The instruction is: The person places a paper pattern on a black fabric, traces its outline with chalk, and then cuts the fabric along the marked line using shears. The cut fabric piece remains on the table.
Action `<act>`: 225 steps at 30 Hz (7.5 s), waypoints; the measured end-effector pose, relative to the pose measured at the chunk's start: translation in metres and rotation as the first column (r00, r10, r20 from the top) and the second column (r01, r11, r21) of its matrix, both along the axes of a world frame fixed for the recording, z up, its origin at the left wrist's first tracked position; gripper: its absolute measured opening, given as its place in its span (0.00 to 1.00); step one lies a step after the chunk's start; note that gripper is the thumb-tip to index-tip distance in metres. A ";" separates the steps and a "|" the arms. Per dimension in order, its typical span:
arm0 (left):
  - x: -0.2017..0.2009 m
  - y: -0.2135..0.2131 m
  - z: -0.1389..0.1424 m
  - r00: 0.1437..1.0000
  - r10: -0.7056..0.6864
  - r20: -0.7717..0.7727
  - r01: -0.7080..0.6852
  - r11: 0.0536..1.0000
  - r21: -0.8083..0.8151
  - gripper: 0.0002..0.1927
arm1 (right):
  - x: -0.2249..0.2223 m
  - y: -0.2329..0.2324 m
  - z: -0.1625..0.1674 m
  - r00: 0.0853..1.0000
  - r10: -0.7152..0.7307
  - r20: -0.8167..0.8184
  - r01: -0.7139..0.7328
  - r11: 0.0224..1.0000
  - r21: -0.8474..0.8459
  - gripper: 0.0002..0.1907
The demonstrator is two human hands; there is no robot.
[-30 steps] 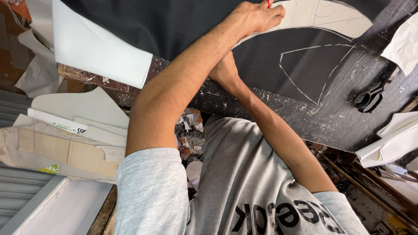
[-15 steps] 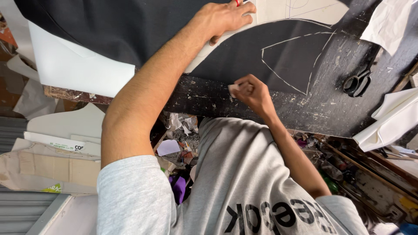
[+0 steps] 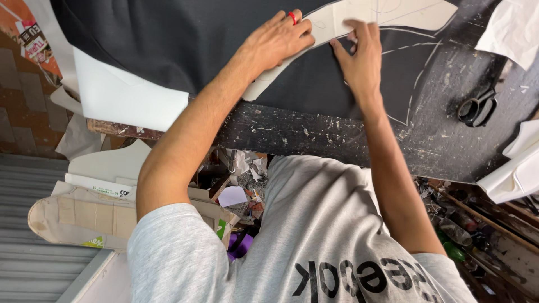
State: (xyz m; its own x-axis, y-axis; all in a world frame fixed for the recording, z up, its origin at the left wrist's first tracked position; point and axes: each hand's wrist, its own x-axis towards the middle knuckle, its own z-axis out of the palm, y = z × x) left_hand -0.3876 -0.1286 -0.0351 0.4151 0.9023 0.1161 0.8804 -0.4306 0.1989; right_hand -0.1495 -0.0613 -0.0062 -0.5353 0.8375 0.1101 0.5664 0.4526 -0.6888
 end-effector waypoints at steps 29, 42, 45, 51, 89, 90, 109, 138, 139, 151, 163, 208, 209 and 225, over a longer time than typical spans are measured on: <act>-0.007 -0.192 -0.044 0.505 0.744 0.438 -0.836 0.547 0.035 0.16 | -0.032 0.010 -0.013 0.989 -0.001 0.149 -0.016 0.993 0.114 0.31; 0.007 -0.175 -0.026 0.584 0.756 0.294 -0.795 0.606 0.023 0.10 | -0.014 0.037 0.011 0.914 -0.303 0.270 0.315 0.949 0.001 0.31; 0.008 -0.171 -0.025 0.590 0.757 0.281 -0.794 0.607 0.036 0.10 | 0.016 0.059 0.008 0.885 -0.379 0.270 0.351 0.925 0.145 0.31; 0.014 -0.159 -0.023 0.623 0.756 0.198 -0.781 0.616 0.104 0.08 | 0.073 0.095 0.003 0.781 -0.551 0.294 0.475 0.830 0.293 0.32; 0.028 -0.163 -0.037 0.645 0.729 0.230 -0.759 0.647 0.076 0.09 | 0.157 0.126 -0.026 0.924 -0.381 -0.024 0.382 0.917 0.118 0.14; 0.028 -0.164 -0.038 0.635 0.737 0.232 -0.765 0.641 0.062 0.09 | 0.158 0.126 -0.029 0.917 -0.398 -0.015 0.397 0.911 0.113 0.14; 0.025 -0.122 0.040 0.715 0.698 -0.043 -0.699 0.713 -0.055 0.09 | 0.147 0.133 -0.025 0.892 -0.414 0.183 0.397 0.910 0.123 0.13; 0.166 0.137 0.026 0.976 0.030 0.216 -0.063 0.987 0.148 0.17 | 0.088 0.129 0.005 0.743 -0.520 0.422 0.420 0.853 0.311 0.31; 0.172 0.147 0.023 0.974 0.053 0.221 -0.072 0.995 0.076 0.16 | 0.089 0.128 0.006 0.739 -0.522 0.425 0.427 0.852 0.303 0.27; 0.210 0.167 0.024 0.993 0.102 -0.059 -0.104 0.994 -0.030 0.48 | 0.159 0.109 0.031 0.814 -0.579 0.041 0.559 0.763 -0.324 0.29; 0.234 0.184 0.011 0.946 0.145 -0.289 -0.156 0.988 -0.016 0.36 | 0.185 0.100 0.023 0.597 -0.795 -0.106 0.728 0.592 -0.345 0.15; 0.248 0.177 0.020 0.826 0.329 -0.457 -0.325 0.941 0.090 0.24 | 0.136 0.181 0.002 0.745 -0.643 -0.177 0.663 0.743 0.095 0.11; 0.248 0.178 0.021 0.830 0.326 -0.454 -0.322 0.943 0.089 0.25 | 0.138 0.187 0.002 0.739 -0.644 -0.201 0.664 0.745 0.056 0.12; 0.246 0.178 0.024 0.807 0.286 -0.516 -0.301 0.952 0.055 0.30 | 0.148 0.183 0.019 0.966 -0.252 0.052 0.228 0.934 0.275 0.08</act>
